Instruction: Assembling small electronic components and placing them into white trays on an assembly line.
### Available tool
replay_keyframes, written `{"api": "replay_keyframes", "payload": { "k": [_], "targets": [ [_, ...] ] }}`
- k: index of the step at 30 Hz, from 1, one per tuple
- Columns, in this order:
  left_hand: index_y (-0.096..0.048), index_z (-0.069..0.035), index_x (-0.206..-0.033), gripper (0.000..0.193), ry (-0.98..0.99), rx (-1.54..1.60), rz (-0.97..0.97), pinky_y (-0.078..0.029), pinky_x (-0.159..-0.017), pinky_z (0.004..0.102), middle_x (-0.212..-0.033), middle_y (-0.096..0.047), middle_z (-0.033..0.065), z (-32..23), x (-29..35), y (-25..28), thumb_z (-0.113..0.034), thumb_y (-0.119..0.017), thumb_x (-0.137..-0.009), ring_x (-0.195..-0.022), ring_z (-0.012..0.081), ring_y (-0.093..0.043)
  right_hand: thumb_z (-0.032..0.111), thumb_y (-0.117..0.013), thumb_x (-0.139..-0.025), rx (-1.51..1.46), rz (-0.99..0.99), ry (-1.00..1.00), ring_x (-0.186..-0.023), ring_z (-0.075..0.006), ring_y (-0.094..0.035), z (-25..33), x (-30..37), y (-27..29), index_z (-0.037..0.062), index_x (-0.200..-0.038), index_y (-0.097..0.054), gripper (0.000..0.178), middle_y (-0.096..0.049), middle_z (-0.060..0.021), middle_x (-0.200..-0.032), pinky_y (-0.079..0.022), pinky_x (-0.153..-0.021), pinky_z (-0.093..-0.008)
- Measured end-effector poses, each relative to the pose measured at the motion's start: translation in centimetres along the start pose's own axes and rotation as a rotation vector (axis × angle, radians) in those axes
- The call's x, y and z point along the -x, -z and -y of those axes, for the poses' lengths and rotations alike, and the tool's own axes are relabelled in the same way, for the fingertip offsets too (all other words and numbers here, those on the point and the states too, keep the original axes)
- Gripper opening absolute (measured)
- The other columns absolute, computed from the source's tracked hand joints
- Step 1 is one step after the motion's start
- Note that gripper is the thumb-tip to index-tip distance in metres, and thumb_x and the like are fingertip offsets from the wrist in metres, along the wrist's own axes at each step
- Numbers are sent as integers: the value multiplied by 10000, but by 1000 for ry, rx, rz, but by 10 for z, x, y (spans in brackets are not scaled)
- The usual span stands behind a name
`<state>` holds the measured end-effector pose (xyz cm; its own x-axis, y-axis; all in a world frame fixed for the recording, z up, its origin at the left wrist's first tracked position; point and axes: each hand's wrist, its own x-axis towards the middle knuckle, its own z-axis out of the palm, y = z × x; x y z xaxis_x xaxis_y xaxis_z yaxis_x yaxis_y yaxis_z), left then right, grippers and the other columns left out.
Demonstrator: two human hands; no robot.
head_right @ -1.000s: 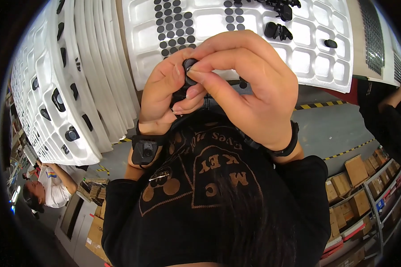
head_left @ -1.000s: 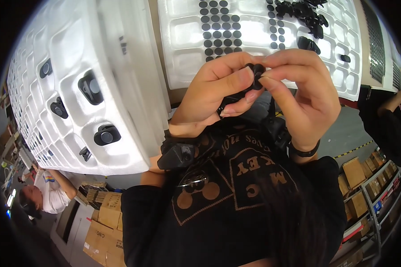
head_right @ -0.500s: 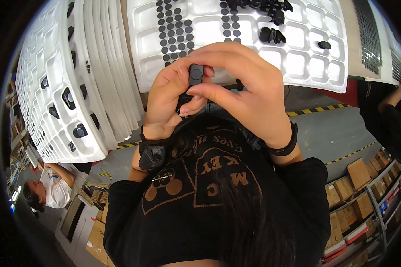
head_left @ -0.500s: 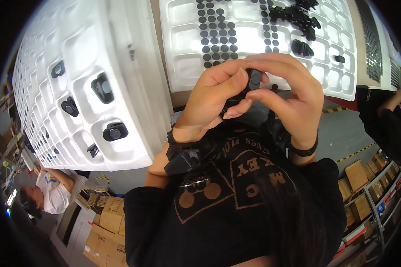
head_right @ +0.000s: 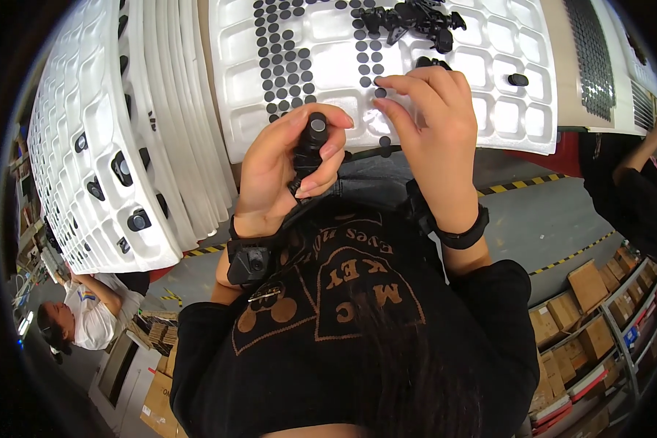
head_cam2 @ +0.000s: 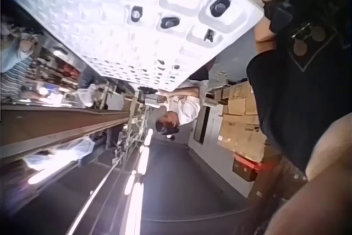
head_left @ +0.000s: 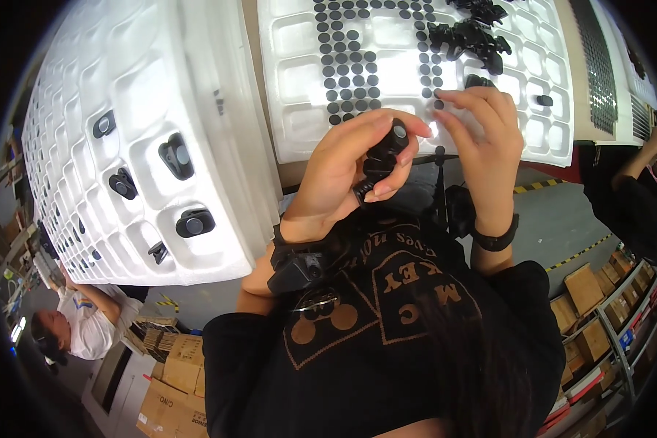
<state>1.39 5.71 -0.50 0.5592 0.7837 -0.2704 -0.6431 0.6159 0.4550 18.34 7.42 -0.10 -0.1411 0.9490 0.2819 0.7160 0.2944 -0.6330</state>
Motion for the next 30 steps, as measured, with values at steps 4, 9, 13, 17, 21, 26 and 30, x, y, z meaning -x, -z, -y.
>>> {"api": "replay_keyframes", "payload": {
  "k": [4, 9, 13, 17, 21, 26, 30],
  "targets": [
    [-488, 61, -1023, 301, -4, 18, 12, -307, -400, 172, -723, -454, 42, 0, -1, -3, -166, -329, -905, -481, 71, -400, 2, -635, -642, -20, -17, -25, -764, -199, -506, 0, -1, 0, 31, -770, -608, 134, -556, -69, -757, -400, -662, -273],
    [-436, 84, -1079, 334, -12, -57, -40, -303, -385, 178, -751, -430, 55, 0, 1, -9, -184, -344, -901, -492, 73, -387, -13, -646, -626, -31, -23, 11, -694, -181, -508, -5, 0, -2, 26, -736, -606, 124, -549, -52, -715, -404, -596, -263],
    [-400, 74, -1121, 348, -23, -97, -44, -300, -380, 181, -766, -424, 65, -1, 0, -11, -189, -359, -898, -500, 75, -380, -23, -656, -613, -114, -136, 43, -636, -173, -502, -5, -1, -3, 29, -702, -603, 116, -538, -46, -706, -400, -541, -252],
    [-395, 36, -1133, 330, -41, -92, -77, -306, -392, 184, -784, -442, 76, -1, 0, -15, -192, -371, -896, -517, 82, -386, -41, -634, -637, -62, -112, 63, -650, -168, -533, -4, -2, 0, 9, -717, -599, 101, -557, -65, -729, -419, -580, -246],
    [-403, 7, -1107, 297, -37, -88, -107, -309, -405, 184, -798, -461, 88, -1, 1, -17, -198, -387, -893, -532, 89, -392, -33, -621, -656, -32, -32, 16, -691, -168, -532, -2, -4, 3, 2, -721, -574, 87, -552, -63, -746, -419, -616, -251],
    [-428, -1, -1040, 250, -29, -49, -82, -306, -417, 181, -803, -477, 100, -1, 5, -13, -197, -416, -885, -546, 92, -392, -40, -578, -697, -219, 57, -100, -762, -162, -528, 4, -5, 10, -12, -751, -529, 78, -541, -73, -821, -414, -690, -267],
    [-449, -1, -1029, 241, -45, -19, -66, -303, -416, 179, -800, -482, 98, -1, 6, -12, -186, -439, -876, -556, 91, -391, -53, -551, -718, -345, -88, 15, -809, -177, -534, 22, -2, 14, -19, -768, -519, 69, -527, -96, -894, -413, -736, -279]
  ]
}}
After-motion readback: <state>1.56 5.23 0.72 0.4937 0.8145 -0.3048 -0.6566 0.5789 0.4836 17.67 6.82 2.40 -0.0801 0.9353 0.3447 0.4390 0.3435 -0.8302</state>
